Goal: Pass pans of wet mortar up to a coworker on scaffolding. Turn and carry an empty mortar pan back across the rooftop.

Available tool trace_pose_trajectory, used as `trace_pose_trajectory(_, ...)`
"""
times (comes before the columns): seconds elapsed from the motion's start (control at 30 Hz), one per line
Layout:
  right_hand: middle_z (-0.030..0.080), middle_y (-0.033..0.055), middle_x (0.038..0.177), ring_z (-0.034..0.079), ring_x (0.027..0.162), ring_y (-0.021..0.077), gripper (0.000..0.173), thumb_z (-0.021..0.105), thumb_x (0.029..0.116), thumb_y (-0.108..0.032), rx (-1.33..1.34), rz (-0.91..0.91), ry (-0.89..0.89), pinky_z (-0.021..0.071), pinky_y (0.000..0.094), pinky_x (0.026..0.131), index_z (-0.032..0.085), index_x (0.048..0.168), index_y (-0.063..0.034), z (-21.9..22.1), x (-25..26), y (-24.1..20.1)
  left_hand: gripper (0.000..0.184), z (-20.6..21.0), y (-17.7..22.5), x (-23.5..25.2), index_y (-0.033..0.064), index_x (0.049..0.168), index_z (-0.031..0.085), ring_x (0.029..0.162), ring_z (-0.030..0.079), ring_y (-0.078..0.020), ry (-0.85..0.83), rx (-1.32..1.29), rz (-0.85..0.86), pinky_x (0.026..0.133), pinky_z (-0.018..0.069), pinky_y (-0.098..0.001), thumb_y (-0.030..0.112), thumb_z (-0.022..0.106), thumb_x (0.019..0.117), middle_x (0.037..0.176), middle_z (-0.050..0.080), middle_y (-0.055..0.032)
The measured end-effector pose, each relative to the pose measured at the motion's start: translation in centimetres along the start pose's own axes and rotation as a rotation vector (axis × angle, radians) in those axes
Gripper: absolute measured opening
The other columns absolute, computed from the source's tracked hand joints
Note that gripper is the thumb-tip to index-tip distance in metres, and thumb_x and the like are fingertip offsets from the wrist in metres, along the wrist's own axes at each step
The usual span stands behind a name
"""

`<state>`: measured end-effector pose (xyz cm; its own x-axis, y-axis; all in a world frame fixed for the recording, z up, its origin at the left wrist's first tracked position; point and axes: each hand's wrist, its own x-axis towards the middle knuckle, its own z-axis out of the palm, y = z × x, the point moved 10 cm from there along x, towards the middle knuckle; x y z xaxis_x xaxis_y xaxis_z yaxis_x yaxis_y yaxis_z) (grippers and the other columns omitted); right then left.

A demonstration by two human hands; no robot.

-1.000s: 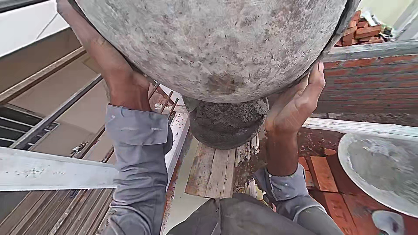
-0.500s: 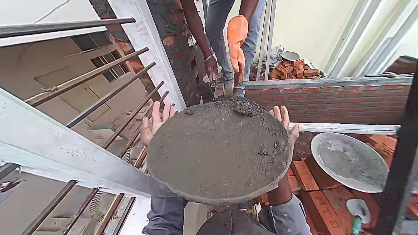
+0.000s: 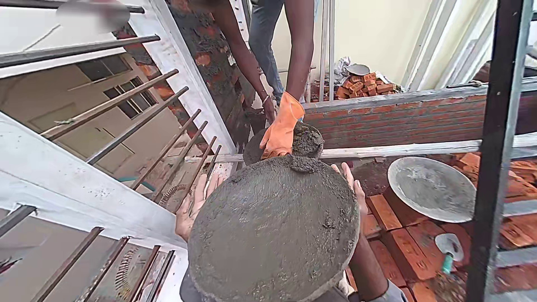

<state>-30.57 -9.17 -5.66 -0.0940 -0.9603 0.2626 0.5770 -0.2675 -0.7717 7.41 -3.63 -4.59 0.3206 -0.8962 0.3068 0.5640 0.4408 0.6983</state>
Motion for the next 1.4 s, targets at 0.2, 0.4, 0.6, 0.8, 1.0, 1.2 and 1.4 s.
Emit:
trace_pose_trajectory(0.2,0.032,0.0152,0.165,0.034,0.151,0.0162,0.066,0.022,0.1080,-0.039,-0.014,0.115,-0.077,0.0312,0.0314,0.122,0.022,0.161,0.0011,-1.8,-2.9,0.2,0.072,-1.3,-0.9,-6.0,0.0142,0.164,0.008,0.147,0.042,-0.0269,0.083,0.084,-0.117,0.116,0.0414,-0.0388,0.054,0.007,0.1036,0.164,0.035,-0.0138)
trace_pose_trajectory(0.4,0.031,0.0147,0.165,0.033,0.151,0.0159,0.067,0.028,0.1066,-0.039,0.061,0.279,-0.130,0.0306,0.0324,0.123,0.023,0.161,0.0004,-3.1,-3.9,2.4,0.075,-2.3,-1.2,-11.6,0.0140,0.163,0.013,0.145,0.045,-0.0294,0.218,0.005,-0.039,0.114,0.0427,-0.0399,0.058,0.003,0.1034,0.161,0.039,-0.0156)
trace_pose_trajectory(0.6,0.025,0.0155,0.168,0.028,0.153,0.0161,0.066,0.028,0.1058,-0.036,0.090,0.364,-0.204,0.0266,0.0322,0.125,0.026,0.160,0.0014,-2.4,-4.0,4.0,0.071,-4.1,-0.7,-15.5,0.0216,0.164,0.012,0.152,0.034,-0.0234,0.192,0.147,-0.109,0.121,0.0339,-0.0386,0.060,0.011,0.1040,0.165,0.035,-0.0080)
trace_pose_trajectory(0.8,0.029,0.0163,0.166,0.031,0.152,0.0174,0.066,0.032,0.1025,-0.032,0.109,0.367,-0.215,0.0292,0.0329,0.123,0.028,0.159,0.0026,-2.7,-3.1,5.2,0.077,-4.9,-0.7,-16.1,0.0183,0.163,0.019,0.151,0.036,-0.0193,0.125,0.222,-0.137,0.120,0.0353,-0.0354,0.055,0.045,0.1013,0.163,0.039,-0.0053)
trace_pose_trajectory(1.0,0.034,0.0199,0.163,0.037,0.149,0.0184,0.066,0.031,0.0993,-0.024,0.146,0.338,-0.177,0.0311,0.0311,0.121,0.026,0.157,0.0071,-4.3,-3.4,6.3,0.068,-2.2,-0.2,-15.7,0.0021,0.161,0.005,0.147,0.039,-0.0119,0.155,0.378,-0.109,0.116,0.0379,-0.0256,0.019,0.028,0.0984,0.163,0.036,-0.0088)
trace_pose_trajectory(1.2,0.036,0.0210,0.162,0.039,0.148,0.0190,0.064,0.026,0.1003,-0.024,0.074,0.333,-0.141,0.0328,0.0304,0.120,0.029,0.156,0.0079,-4.5,-3.4,6.2,0.061,-2.1,-0.3,-14.8,0.0029,0.161,0.011,0.143,0.046,-0.0113,0.183,0.385,-0.142,0.113,0.0424,-0.0249,0.015,0.011,0.1005,0.160,0.042,-0.0082)
trace_pose_trajectory(1.4,0.039,0.0181,0.160,0.044,0.143,0.0155,0.060,0.020,0.1036,-0.020,0.101,0.365,-0.053,0.0368,0.0283,0.117,0.026,0.158,0.0052,-5.0,-3.3,5.9,0.065,-1.8,-0.3,-13.6,0.0045,0.162,0.008,0.146,0.042,-0.0182,0.151,0.365,-0.117,0.114,0.0412,-0.0298,0.016,0.012,0.0983,0.163,0.036,-0.0132)
